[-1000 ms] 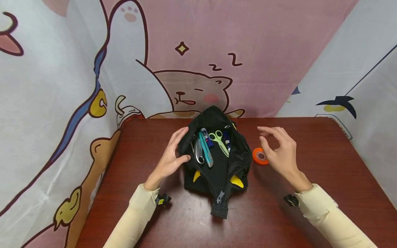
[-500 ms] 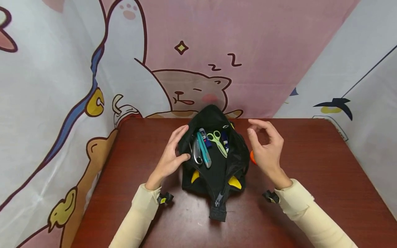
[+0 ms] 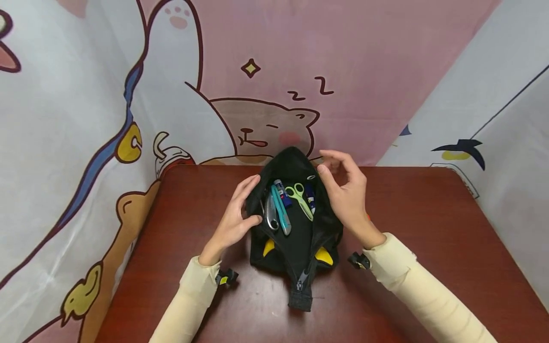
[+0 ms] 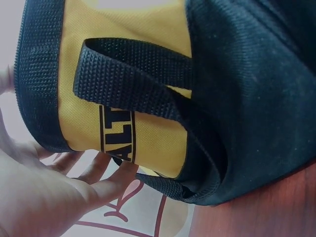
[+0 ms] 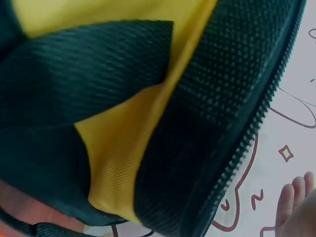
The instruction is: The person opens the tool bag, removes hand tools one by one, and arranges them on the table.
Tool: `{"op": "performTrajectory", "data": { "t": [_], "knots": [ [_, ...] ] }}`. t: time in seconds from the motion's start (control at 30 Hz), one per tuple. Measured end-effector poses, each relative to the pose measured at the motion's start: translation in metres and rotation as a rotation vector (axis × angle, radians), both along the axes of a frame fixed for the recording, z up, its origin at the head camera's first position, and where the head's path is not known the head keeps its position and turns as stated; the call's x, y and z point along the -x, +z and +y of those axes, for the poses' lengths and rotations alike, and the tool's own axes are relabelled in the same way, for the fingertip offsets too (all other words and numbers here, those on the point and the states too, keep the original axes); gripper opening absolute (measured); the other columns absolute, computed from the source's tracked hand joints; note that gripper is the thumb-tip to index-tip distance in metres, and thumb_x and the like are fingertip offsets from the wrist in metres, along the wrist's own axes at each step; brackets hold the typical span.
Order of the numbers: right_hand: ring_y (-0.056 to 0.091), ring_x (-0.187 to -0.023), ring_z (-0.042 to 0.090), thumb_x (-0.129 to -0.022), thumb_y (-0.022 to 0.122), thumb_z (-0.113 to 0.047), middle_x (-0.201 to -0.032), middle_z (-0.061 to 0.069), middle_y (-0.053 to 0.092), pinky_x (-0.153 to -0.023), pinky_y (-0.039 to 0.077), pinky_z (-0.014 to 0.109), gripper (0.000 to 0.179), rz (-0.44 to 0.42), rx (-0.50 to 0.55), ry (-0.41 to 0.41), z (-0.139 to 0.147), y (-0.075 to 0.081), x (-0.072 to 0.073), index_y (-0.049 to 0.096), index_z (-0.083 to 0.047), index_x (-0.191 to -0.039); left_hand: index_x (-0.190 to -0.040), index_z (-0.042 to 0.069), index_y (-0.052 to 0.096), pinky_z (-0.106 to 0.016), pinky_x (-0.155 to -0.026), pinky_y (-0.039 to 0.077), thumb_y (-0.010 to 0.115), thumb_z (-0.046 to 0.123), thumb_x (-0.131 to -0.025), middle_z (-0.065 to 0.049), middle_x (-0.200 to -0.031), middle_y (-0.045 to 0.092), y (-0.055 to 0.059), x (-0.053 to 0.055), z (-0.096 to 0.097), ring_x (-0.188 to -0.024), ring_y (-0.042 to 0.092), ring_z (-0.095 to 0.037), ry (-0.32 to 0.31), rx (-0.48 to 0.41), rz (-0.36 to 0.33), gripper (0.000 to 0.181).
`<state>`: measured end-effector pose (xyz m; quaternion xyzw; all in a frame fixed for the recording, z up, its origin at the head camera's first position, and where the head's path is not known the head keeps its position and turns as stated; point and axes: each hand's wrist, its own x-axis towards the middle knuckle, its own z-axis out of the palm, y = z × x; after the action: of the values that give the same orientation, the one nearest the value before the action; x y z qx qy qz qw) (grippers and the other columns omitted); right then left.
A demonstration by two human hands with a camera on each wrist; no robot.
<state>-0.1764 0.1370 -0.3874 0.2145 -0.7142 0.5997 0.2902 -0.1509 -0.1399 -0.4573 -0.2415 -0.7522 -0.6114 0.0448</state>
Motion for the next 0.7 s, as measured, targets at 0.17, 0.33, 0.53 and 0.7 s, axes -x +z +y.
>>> {"op": "performTrajectory", "data": {
  "t": [0.17, 0.33, 0.53, 0.7],
  "knots": [
    [0.067, -0.1, 0.015, -0.101, 0.076, 0.001, -0.108, 0.012, 0.07, -0.089, 0.055, 0.021, 0.039, -0.109, -0.118, 0.011, -0.006, 0.0, 0.011, 0.071, 0.0, -0.139, -0.172, 0.001, 0.037, -0.067, -0.115, 0.042, 0.064, 0.008, -0.086, -0.017, -0.176, 0.03, 0.001, 0.001, 0.002, -0.147, 0.042, -0.044, -0.003, -0.007, -0.003, 0.09],
    [0.069, -0.108, 0.027, -0.098, 0.082, -0.002, -0.12, 0.018, 0.069, -0.09, 0.058, 0.025, 0.051, -0.143, -0.278, 0.015, -0.013, -0.004, 0.013, 0.066, -0.002, -0.146, -0.172, 0.001, 0.036, -0.059, -0.112, 0.048, 0.064, 0.007, -0.087, -0.018, -0.176, 0.03, -0.001, -0.001, 0.002, -0.145, 0.044, -0.046, -0.007, -0.009, 0.002, 0.09],
    [0.07, -0.109, 0.033, -0.095, 0.086, -0.004, -0.121, 0.018, 0.068, -0.09, 0.063, 0.049, 0.056, -0.194, -0.428, 0.102, -0.022, -0.012, 0.017, 0.065, -0.004, -0.147, -0.172, 0.0, 0.036, -0.066, -0.114, 0.046, 0.064, 0.01, -0.088, -0.019, -0.176, 0.029, -0.001, -0.001, 0.001, -0.146, 0.044, -0.047, -0.013, -0.023, 0.002, 0.089],
    [0.072, -0.109, 0.037, -0.096, 0.086, -0.006, -0.123, 0.02, 0.067, -0.091, 0.063, 0.051, 0.059, -0.282, -0.509, 0.164, -0.026, -0.027, 0.021, 0.063, -0.003, -0.15, -0.171, -0.001, 0.036, -0.069, -0.114, 0.045, 0.064, 0.011, -0.088, -0.02, -0.176, 0.029, -0.002, -0.003, 0.001, -0.146, 0.044, -0.048, -0.021, -0.027, -0.007, 0.088]
  ]
}}
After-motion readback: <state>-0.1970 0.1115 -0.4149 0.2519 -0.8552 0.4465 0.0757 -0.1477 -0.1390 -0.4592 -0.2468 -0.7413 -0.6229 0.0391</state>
